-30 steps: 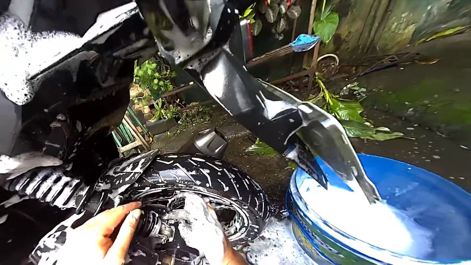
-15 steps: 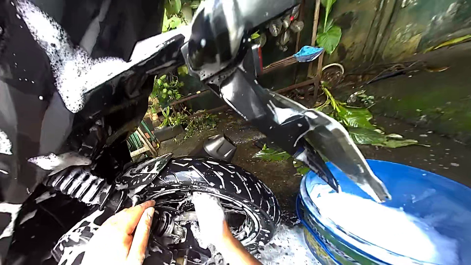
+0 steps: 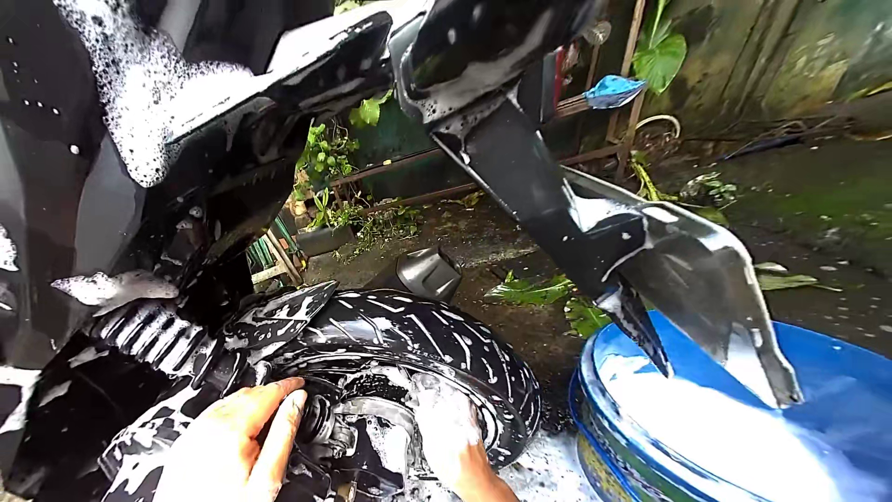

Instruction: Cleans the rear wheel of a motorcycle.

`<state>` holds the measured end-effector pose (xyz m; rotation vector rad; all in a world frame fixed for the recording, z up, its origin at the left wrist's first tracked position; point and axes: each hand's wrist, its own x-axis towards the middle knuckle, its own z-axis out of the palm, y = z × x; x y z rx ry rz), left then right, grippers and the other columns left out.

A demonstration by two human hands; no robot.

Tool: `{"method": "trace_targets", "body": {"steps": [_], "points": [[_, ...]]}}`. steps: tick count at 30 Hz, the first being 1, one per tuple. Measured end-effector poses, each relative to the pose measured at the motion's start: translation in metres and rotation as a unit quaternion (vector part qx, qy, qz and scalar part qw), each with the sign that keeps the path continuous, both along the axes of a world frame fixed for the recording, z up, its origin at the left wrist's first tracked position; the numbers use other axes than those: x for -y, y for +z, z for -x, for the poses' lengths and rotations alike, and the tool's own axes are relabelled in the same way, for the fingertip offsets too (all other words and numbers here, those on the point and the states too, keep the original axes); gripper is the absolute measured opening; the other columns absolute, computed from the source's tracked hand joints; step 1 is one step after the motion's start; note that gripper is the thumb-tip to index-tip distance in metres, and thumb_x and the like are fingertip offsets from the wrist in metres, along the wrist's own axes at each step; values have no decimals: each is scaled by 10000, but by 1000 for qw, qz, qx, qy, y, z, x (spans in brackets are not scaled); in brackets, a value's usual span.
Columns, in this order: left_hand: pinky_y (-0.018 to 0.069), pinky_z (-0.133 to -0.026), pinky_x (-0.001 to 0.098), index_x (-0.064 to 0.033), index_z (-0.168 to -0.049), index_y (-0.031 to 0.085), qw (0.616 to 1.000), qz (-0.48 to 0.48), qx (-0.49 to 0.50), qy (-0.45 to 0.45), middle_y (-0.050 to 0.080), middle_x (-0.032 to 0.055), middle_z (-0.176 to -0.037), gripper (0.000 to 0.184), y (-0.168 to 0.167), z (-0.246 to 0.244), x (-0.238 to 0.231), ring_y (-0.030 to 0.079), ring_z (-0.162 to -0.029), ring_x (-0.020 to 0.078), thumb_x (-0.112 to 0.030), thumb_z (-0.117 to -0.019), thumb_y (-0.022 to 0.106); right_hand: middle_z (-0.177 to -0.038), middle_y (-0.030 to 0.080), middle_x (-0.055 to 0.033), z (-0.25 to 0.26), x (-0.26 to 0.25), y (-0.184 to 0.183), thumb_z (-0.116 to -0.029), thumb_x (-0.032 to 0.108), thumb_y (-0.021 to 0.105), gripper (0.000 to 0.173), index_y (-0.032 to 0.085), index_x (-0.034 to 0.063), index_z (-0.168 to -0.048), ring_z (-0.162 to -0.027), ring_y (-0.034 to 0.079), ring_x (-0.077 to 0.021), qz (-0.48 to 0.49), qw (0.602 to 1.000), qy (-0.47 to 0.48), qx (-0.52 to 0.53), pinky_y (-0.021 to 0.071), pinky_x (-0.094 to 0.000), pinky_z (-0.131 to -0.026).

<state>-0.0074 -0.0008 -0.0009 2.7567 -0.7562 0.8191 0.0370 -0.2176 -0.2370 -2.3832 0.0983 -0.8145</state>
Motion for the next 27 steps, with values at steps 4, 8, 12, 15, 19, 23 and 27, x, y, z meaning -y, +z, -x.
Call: {"method": "trace_targets", "body": {"steps": [4,8,12,15,19,23,27], "points": [[582,-853,355,-155,-1098,791,1000,4,15,0,781,-9,-979,419,-3,1,-1,726,-940,97,-375,-1055,437,-1270,645,-300,36,-19,-1,-961,200,605,362,698,-23,-1230,-1257,553,-514,-155,987,48,18,394,-667,-1084],[582,-863,374,-145,-1104,789,1000,-2,16,2,782,9,-986,411,-2,1,0,730,-949,115,-364,-1057,445,-1283,649,-260,55,-26,30,-914,171,620,361,708,17,-1228,-1272,543,-494,-138,979,141,-43,419,-682,-1038],[572,-853,386,-114,-1112,783,1000,-11,23,-13,779,32,-967,410,-2,4,0,725,-930,144,-337,-1066,442,-1355,632,-171,22,0,66,-1010,352,494,398,690,156,-1295,-1339,505,-427,-5,961,205,-186,441,-645,-1035],[571,-876,401,-110,-1113,783,1000,-13,22,-19,781,45,-983,396,0,4,0,730,-956,160,-319,-1071,449,-1441,573,-157,-2,6,84,-1079,453,319,521,589,175,-1428,-1365,515,-362,-24,933,199,-299,452,-603,-1067],[580,-847,398,-138,-1080,795,999,-13,30,-5,780,23,-963,413,-3,3,1,730,-937,143,-350,-1063,441,-1357,641,-136,-19,2,74,-1082,365,365,439,605,186,-1403,-1290,586,-338,-42,941,146,-304,476,-595,-1033],[577,-876,402,-132,-1072,795,999,-13,42,-9,783,26,-975,425,-4,1,2,735,-963,152,-354,-1063,433,-1384,626,-175,-5,-2,22,-1066,264,397,426,627,87,-1377,-1329,564,-348,-71,970,142,-187,459,-526,-1101],[582,-852,405,-131,-1061,797,999,-11,51,-4,784,30,-955,431,-5,1,4,738,-949,164,-349,-1059,425,-1241,677,-264,45,-8,3,-1019,197,512,378,667,-58,-1252,-1218,628,-420,-148,978,127,-70,482,-561,-1048]]}}
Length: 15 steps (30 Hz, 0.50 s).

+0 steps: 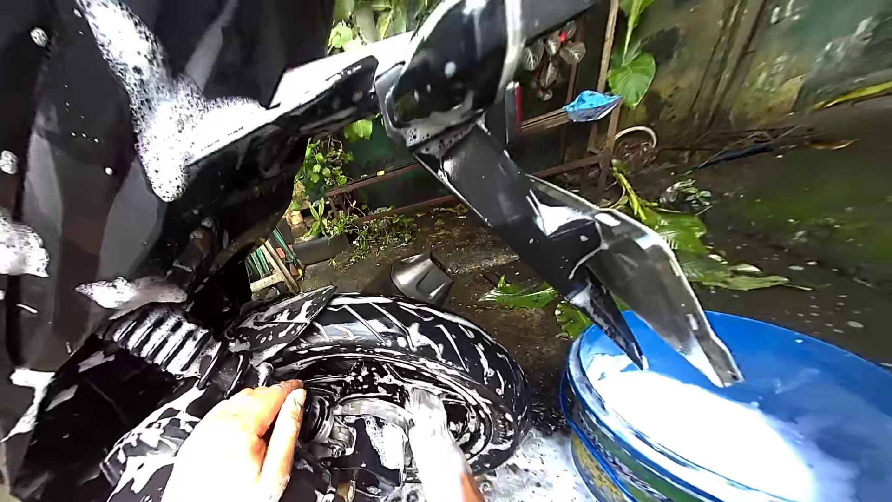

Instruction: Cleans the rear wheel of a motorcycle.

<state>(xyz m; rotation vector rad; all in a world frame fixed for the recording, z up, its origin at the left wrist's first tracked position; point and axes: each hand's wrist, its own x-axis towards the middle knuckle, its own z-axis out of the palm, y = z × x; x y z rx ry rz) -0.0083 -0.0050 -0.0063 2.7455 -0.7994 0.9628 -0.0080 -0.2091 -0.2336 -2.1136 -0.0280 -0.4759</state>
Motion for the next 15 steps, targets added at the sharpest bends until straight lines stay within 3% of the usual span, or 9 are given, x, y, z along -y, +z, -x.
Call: {"method": "trace_targets", "body": {"steps": [2,4,6,8,11,13,15], "points": [[581,-852,401,-134,-1056,796,1000,-2,3,1,782,30,-953,431,1,0,-1,736,-945,157,-352,-1061,425,-1122,727,-191,6,-6,12,-970,221,582,289,744,22,-1104,-1129,642,-431,26,994,-45,92,481,-640,-938],[578,-864,410,-128,-1063,796,1000,-10,-3,1,782,37,-960,435,0,2,-3,736,-946,161,-350,-1063,423,-1207,724,-134,-3,-4,34,-947,281,622,315,745,82,-1158,-1214,612,-401,57,990,-20,126,446,-650,-994],[572,-850,422,-98,-1082,785,1000,-15,-16,-9,776,64,-947,431,2,3,-3,732,-917,179,-328,-1069,421,-1284,690,-149,-18,-5,54,-950,327,652,419,693,54,-1265,-1274,603,-326,58,994,66,70,453,-517,-1087],[573,-827,438,-66,-1105,774,999,-16,-33,-16,767,96,-926,422,4,4,-3,729,-880,206,-303,-1074,426,-1353,654,-141,-44,-8,52,-980,367,614,471,655,60,-1335,-1337,557,-271,26,990,121,64,398,-438,-1164],[568,-813,442,-53,-1121,768,999,-16,-48,-18,762,105,-912,412,5,5,-4,722,-855,211,-289,-1077,433,-1311,671,-186,-33,-7,14,-994,265,597,439,643,-31,-1315,-1293,599,-259,-75,984,98,132,415,-421,-1154],[566,-821,444,-56,-1124,767,999,-15,-44,-12,763,107,-922,409,5,5,-3,723,-868,215,-287,-1076,433,-1337,644,-235,-23,-11,-24,-1016,226,568,439,612,-84,-1323,-1322,578,-310,-102,975,50,192,393,-478,-1176],[570,-824,451,-65,-1134,767,999,-16,-37,0,768,106,-941,415,3,7,-2,731,-886,221,-300,-1070,430,-1324,644,-261,0,-12,-45,-1006,194,559,429,613,-102,-1311,-1308,589,-353,-105,987,12,125,421,-488,-1147]]}}
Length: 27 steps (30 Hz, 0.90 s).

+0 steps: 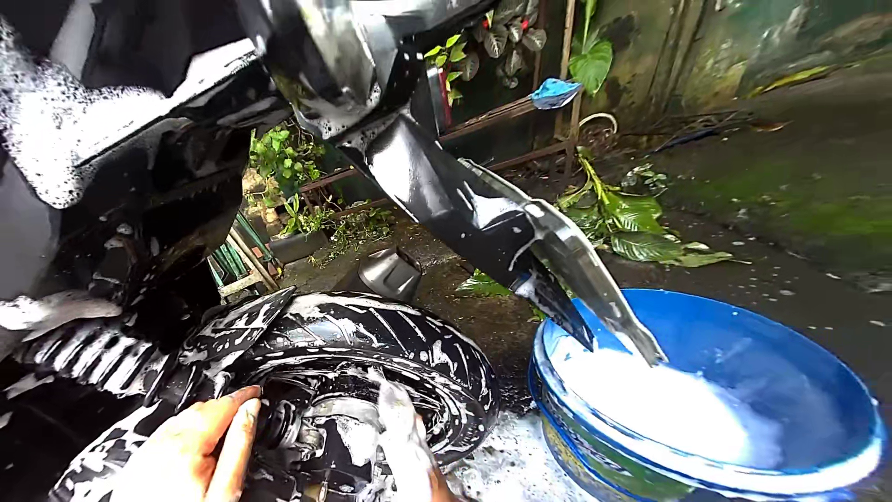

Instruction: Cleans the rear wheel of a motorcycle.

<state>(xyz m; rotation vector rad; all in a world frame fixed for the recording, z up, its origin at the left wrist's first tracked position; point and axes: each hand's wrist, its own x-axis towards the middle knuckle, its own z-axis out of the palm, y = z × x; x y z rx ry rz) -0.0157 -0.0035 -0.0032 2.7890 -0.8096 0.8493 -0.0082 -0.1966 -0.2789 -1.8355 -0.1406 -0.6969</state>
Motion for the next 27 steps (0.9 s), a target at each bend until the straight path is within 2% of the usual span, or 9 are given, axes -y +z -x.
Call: {"method": "trace_targets", "body": {"steps": [2,5,7,9,11,14,17,23,27], "points": [[576,-823,469,-67,-1153,763,1000,-3,-3,7,772,111,-955,420,0,2,1,738,-895,236,-315,-1069,435,-1438,561,-239,10,-4,-15,-1045,173,482,457,520,-88,-1418,-1396,494,-291,-83,983,36,-157,361,-398,-1200],[578,-820,463,-65,-1174,755,1000,1,-11,5,769,103,-954,427,4,-1,-1,731,-887,225,-310,-1080,418,-1334,619,-221,3,-14,10,-1019,171,512,411,576,-63,-1350,-1307,545,-274,-169,971,-46,-165,405,-424,-1135],[575,-821,437,-81,-1164,762,1000,3,-2,8,769,83,-946,436,0,2,-3,727,-885,195,-306,-1075,399,-1363,598,-271,1,-7,49,-1002,134,512,426,564,-89,-1362,-1352,526,-352,-106,985,-50,-125,383,-486,-1160],[576,-834,429,-84,-1156,767,1000,0,8,7,775,79,-962,430,1,1,-2,732,-903,195,-305,-1073,408,-1357,615,-219,-29,-1,79,-1021,185,506,408,601,-38,-1349,-1347,532,-291,-115,987,-40,-104,398,-421,-1162],[573,-845,440,-77,-1159,765,1000,-3,7,7,775,90,-975,420,2,2,-1,734,-922,209,-301,-1072,421,-1325,642,-203,-51,-2,69,-1029,250,508,403,650,-15,-1298,-1326,548,-312,-55,990,-69,-111,396,-454,-1156],[572,-832,435,-61,-1155,762,1000,-2,1,-1,771,104,-961,406,4,0,0,731,-904,221,-286,-1076,434,-1349,650,-190,-53,10,48,-1051,407,440,483,683,77,-1308,-1334,535,-428,152,971,-110,-147,385,-638,-1112],[566,-830,443,-68,-1138,770,1000,-8,8,-1,771,105,-966,411,0,1,-2,729,-909,219,-294,-1073,432,-1437,569,-230,-48,22,39,-1050,485,407,552,623,110,-1393,-1404,443,-468,182,958,-69,-213,371,-633,-1128],[573,-852,447,-81,-1088,784,1000,-20,24,1,780,86,-955,437,-1,-3,2,742,-936,222,-332,-1066,427,-1447,539,-291,-13,5,18,-1026,317,529,517,585,-48,-1387,-1413,432,-480,64,984,-85,-143,297,-621,-1193],[573,-869,431,-71,-1101,778,1000,-8,9,0,777,91,-972,418,1,0,1,738,-945,205,-313,-1070,439,-1432,579,-222,16,-24,52,-954,235,585,446,650,16,-1337,-1413,424,-466,-14,987,-97,-127,312,-701,-1103]]}}
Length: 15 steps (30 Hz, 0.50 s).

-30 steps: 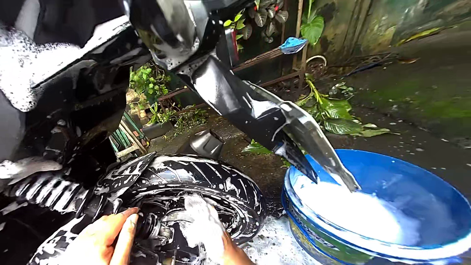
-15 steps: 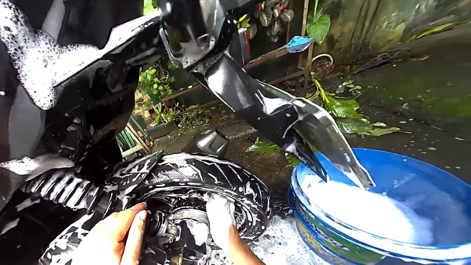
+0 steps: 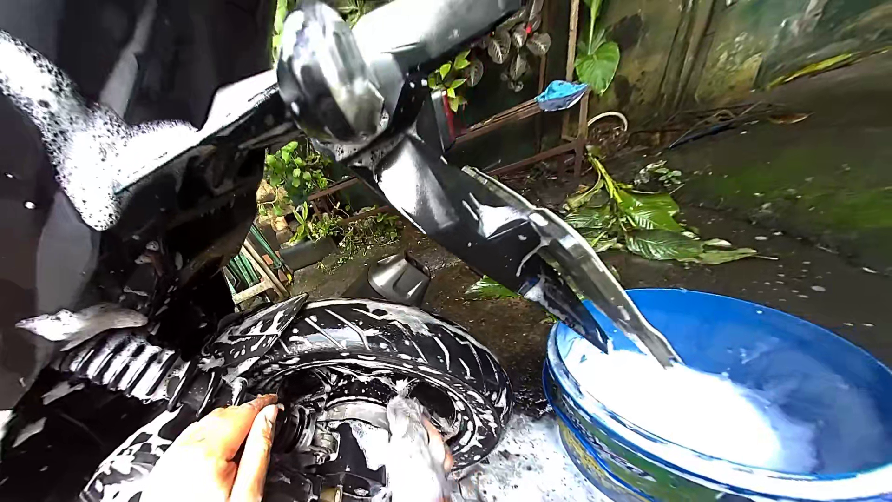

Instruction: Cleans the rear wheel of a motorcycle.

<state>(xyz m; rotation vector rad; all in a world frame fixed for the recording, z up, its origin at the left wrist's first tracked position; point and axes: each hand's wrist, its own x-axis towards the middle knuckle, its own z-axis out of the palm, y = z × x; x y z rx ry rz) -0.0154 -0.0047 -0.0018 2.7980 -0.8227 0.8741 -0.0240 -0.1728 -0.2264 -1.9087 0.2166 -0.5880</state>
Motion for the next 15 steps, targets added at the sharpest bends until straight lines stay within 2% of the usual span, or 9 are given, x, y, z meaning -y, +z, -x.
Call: {"method": "trace_targets", "body": {"steps": [1,3,5,6,8,11,12,14,15], "points": [[574,-867,428,-74,-1102,778,1000,0,-1,0,777,86,-968,421,0,0,0,737,-940,198,-316,-1069,435,-1429,591,-198,-2,5,7,-959,245,563,433,665,51,-1333,-1422,411,-466,28,999,23,-27,318,-706,-1088],[574,-856,417,-85,-1091,783,1000,0,8,1,778,72,-957,428,-2,-1,0,736,-929,189,-330,-1067,433,-1352,644,-181,-18,27,20,-999,270,521,384,689,95,-1296,-1351,493,-453,90,988,100,-70,383,-692,-1053],[573,-863,420,-89,-1094,784,1000,-3,12,2,780,73,-961,425,-1,-1,0,737,-939,191,-329,-1069,434,-1372,635,-159,-39,46,36,-1061,350,416,441,665,103,-1329,-1345,527,-378,160,964,187,-102,380,-631,-1111],[572,-870,426,-85,-1099,780,1000,-4,9,1,779,78,-965,423,-1,-1,0,737,-948,197,-325,-1072,433,-1398,618,-150,-48,53,44,-1077,400,365,495,650,94,-1343,-1367,517,-337,178,951,222,-117,339,-599,-1157],[573,-866,434,-75,-1104,778,1000,-4,2,6,777,88,-962,417,0,-1,2,738,-939,213,-321,-1071,443,-1488,538,-132,-63,62,55,-1072,505,341,583,594,93,-1398,-1432,442,-304,160,932,273,-178,298,-568,-1193],[575,-847,456,-64,-1109,776,1000,-15,-4,15,778,106,-956,419,2,-1,5,743,-926,241,-321,-1068,448,-1515,524,-99,-66,55,47,-1027,586,411,630,582,136,-1435,-1443,433,-285,95,951,226,-190,342,-542,-1183],[577,-852,459,-62,-1112,775,1000,-18,-6,16,778,107,-961,420,2,-1,6,745,-933,246,-321,-1065,448,-1515,524,-99,-61,50,41,-1041,543,418,593,580,134,-1438,-1444,434,-278,83,959,212,-171,332,-526,-1193],[577,-863,467,-64,-1116,775,1000,-22,-7,16,779,111,-972,423,2,-1,6,745,-948,251,-323,-1066,444,-1475,554,-162,-44,47,35,-1081,326,409,461,586,72,-1422,-1415,467,-325,101,962,222,-124,310,-561,-1187],[576,-866,468,-60,-1118,774,1000,-23,-7,16,778,114,-972,422,2,-1,6,744,-948,255,-319,-1068,445,-1416,593,-188,-33,46,34,-1070,262,422,420,609,50,-1380,-1367,515,-350,127,962,219,-102,349,-581,-1153]]}}
